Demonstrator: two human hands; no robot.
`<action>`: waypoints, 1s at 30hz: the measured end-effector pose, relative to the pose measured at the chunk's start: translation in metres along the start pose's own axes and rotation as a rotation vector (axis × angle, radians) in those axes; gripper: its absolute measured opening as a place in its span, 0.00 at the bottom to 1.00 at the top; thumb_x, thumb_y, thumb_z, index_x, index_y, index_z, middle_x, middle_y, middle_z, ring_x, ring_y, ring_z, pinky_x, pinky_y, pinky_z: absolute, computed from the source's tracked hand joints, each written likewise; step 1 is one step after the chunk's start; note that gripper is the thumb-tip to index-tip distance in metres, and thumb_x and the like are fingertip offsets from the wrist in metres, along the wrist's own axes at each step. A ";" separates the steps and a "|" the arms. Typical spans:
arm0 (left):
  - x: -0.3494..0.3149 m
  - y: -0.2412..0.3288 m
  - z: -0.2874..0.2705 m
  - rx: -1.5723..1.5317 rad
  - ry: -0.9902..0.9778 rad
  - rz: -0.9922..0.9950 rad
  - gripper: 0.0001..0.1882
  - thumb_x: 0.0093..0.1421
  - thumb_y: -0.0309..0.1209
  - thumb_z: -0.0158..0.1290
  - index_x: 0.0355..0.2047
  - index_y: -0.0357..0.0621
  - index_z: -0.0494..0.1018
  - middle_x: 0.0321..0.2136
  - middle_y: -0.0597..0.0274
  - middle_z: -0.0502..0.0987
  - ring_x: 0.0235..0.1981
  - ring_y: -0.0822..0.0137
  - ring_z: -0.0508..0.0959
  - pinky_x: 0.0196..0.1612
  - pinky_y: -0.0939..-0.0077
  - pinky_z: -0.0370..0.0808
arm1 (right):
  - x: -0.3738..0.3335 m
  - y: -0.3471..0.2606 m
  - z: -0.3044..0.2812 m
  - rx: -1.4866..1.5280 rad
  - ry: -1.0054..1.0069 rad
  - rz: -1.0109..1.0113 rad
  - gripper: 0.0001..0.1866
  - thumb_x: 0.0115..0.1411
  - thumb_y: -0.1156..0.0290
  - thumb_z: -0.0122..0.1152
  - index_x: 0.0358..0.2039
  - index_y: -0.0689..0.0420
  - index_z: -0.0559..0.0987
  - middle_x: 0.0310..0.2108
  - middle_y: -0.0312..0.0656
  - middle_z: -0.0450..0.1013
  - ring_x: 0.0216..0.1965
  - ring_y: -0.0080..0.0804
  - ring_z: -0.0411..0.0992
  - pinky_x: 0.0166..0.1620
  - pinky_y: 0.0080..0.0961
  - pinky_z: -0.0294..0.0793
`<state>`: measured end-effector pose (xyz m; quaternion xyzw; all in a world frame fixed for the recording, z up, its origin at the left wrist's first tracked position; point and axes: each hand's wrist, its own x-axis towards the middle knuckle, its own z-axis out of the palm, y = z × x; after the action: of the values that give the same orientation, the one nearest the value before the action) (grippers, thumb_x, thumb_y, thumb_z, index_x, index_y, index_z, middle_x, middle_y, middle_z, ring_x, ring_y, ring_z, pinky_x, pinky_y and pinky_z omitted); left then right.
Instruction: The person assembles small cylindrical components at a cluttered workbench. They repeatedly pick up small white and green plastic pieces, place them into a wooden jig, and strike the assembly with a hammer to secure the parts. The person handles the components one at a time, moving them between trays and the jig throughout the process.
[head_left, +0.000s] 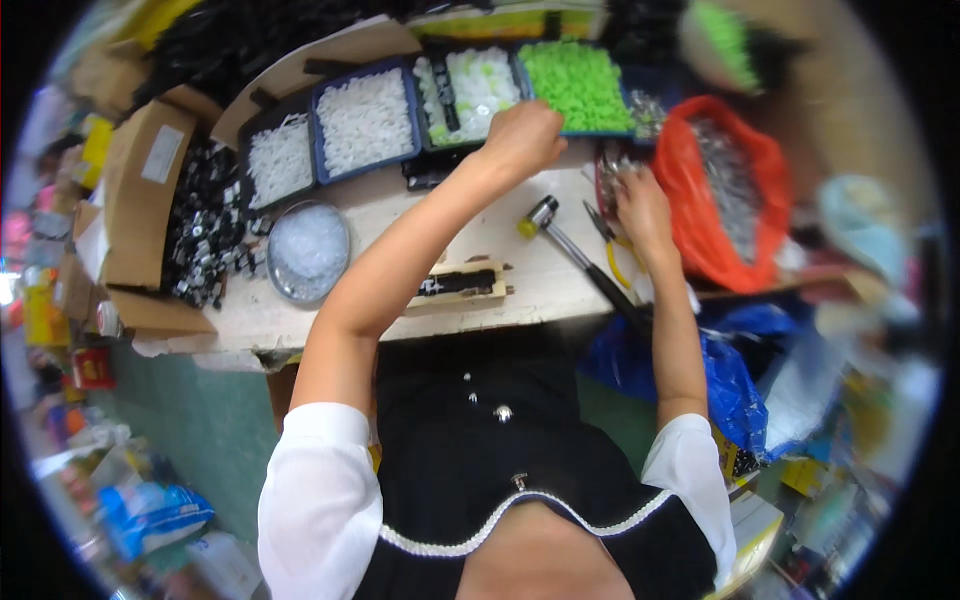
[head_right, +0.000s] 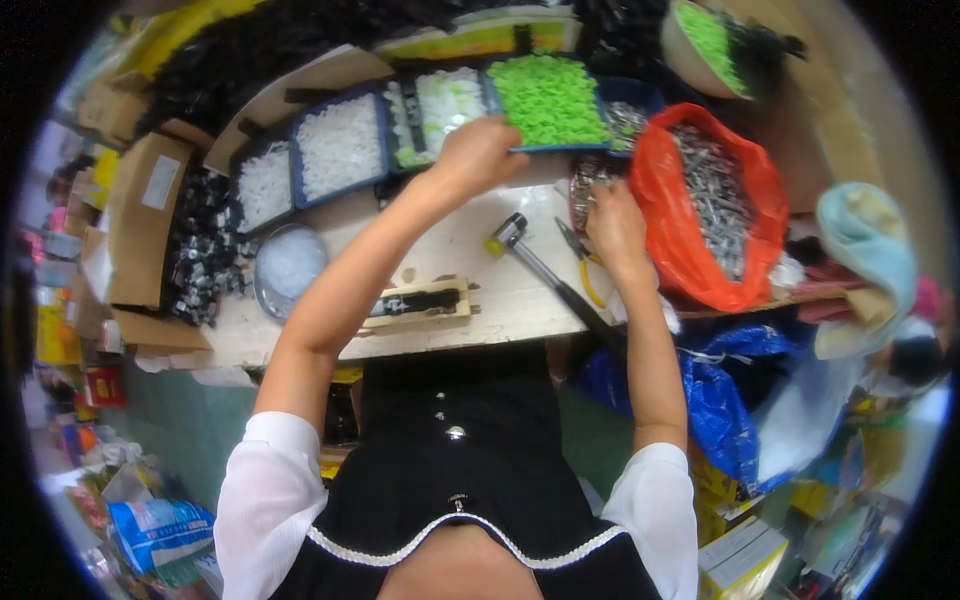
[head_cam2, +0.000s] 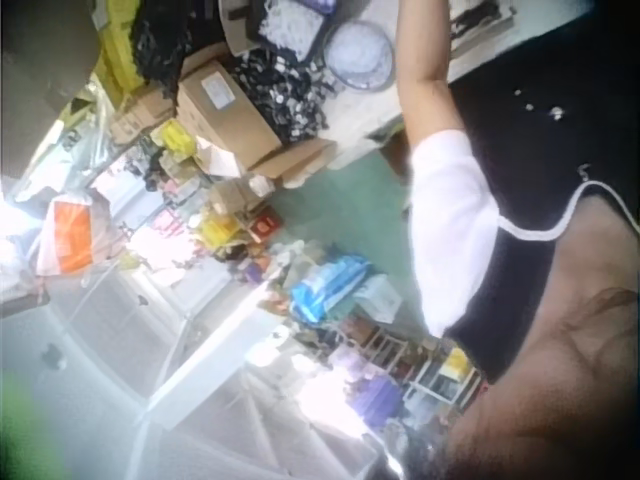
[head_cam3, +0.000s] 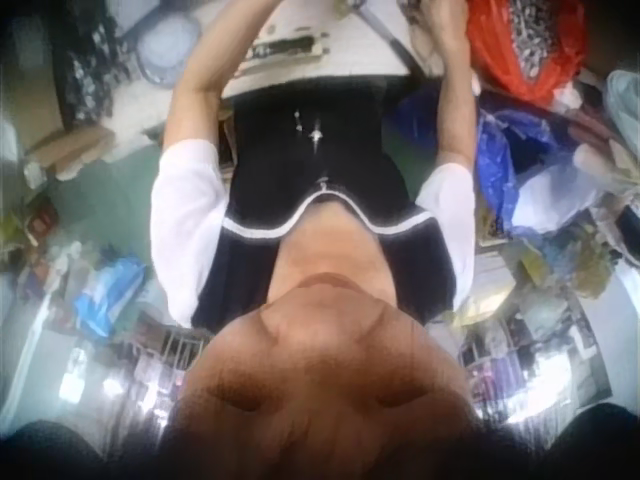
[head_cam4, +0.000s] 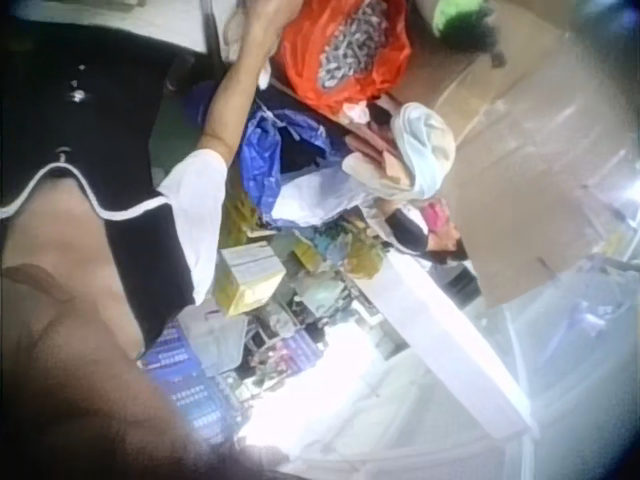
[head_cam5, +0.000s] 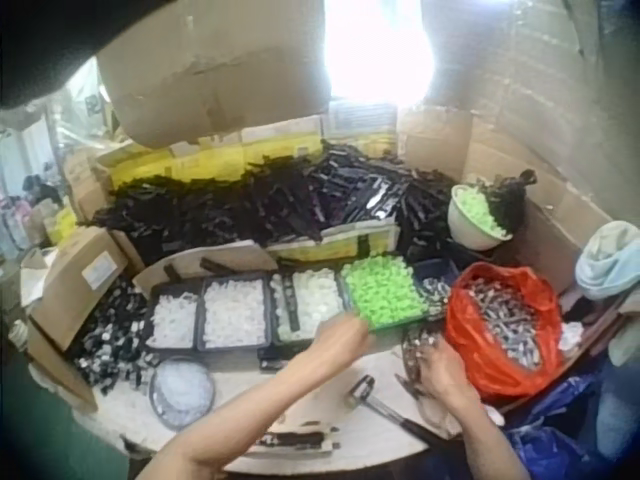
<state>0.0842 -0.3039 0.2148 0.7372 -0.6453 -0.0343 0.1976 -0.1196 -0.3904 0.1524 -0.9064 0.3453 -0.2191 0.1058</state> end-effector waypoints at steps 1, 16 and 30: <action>0.015 -0.001 0.008 0.037 0.014 -0.013 0.14 0.48 0.38 0.59 0.27 0.40 0.76 0.29 0.50 0.75 0.31 0.52 0.76 0.34 0.61 0.73 | 0.003 0.001 0.003 -0.051 -0.026 0.015 0.08 0.52 0.76 0.50 0.32 0.62 0.76 0.32 0.53 0.69 0.35 0.51 0.70 0.38 0.43 0.70; 0.075 -0.025 0.038 -0.245 -0.187 0.086 0.13 0.43 0.29 0.61 0.29 0.34 0.77 0.22 0.48 0.77 0.20 0.61 0.78 0.26 0.70 0.74 | 0.017 0.002 0.005 -0.164 -0.123 0.040 0.08 0.50 0.79 0.47 0.30 0.65 0.73 0.31 0.56 0.71 0.29 0.53 0.74 0.32 0.44 0.75; -0.002 -0.006 -0.017 -1.427 0.067 -0.344 0.15 0.55 0.20 0.52 0.43 0.26 0.70 0.33 0.49 0.76 0.29 0.63 0.78 0.33 0.75 0.77 | 0.016 0.023 0.014 -0.040 0.092 -0.055 0.08 0.49 0.78 0.50 0.31 0.63 0.74 0.28 0.52 0.71 0.27 0.47 0.73 0.29 0.38 0.72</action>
<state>0.0946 -0.2972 0.2278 0.5206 -0.3346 -0.4542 0.6409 -0.1159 -0.4176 0.1372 -0.9065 0.3289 -0.2566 0.0656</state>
